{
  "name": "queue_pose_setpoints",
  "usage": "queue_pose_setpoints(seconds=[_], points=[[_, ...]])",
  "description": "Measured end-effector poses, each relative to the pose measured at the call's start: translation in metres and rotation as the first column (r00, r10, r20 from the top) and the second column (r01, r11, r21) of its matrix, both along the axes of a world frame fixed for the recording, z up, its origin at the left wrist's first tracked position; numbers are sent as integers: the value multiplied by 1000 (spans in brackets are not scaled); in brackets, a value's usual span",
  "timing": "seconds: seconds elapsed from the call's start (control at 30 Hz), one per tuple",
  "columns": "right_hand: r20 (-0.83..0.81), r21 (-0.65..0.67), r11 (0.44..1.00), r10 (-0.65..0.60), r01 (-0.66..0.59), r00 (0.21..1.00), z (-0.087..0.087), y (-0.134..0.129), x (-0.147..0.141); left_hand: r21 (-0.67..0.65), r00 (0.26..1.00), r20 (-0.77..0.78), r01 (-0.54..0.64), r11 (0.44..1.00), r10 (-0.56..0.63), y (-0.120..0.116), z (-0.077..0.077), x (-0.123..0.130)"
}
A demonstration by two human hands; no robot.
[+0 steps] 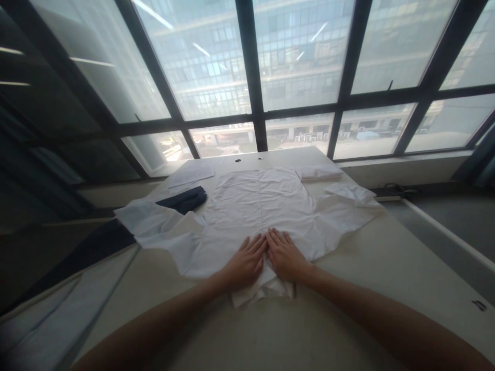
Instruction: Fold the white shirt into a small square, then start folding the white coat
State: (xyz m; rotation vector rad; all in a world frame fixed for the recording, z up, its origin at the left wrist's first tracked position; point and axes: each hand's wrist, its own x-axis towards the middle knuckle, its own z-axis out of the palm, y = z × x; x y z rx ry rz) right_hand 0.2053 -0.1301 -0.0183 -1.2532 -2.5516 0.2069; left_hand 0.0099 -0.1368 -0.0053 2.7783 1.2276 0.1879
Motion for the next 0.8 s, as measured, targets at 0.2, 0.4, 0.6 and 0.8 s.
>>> queue_pose_setpoints(seconds=[0.2, 0.4, 0.6, 0.8], points=[[56, -15, 1000, -5, 6, 998, 0, 4, 6, -59, 995, -44, 83, 995, -86, -3, 12, -8], [70, -65, 998, 15, -11, 997, 3, 11, 15, -116, 991, -33, 127, 985, -132, -3, 18, -9], [24, -103, 995, -1, 4, 1000, 3, 17, 19, -176, 991, 42, 132, 975, -126, 1, 22, -11], [-229, -155, 984, -120, 85, 966, -3, 36, 30, -91, 993, 115, -3, 996, 14, 20, 20, -19]])
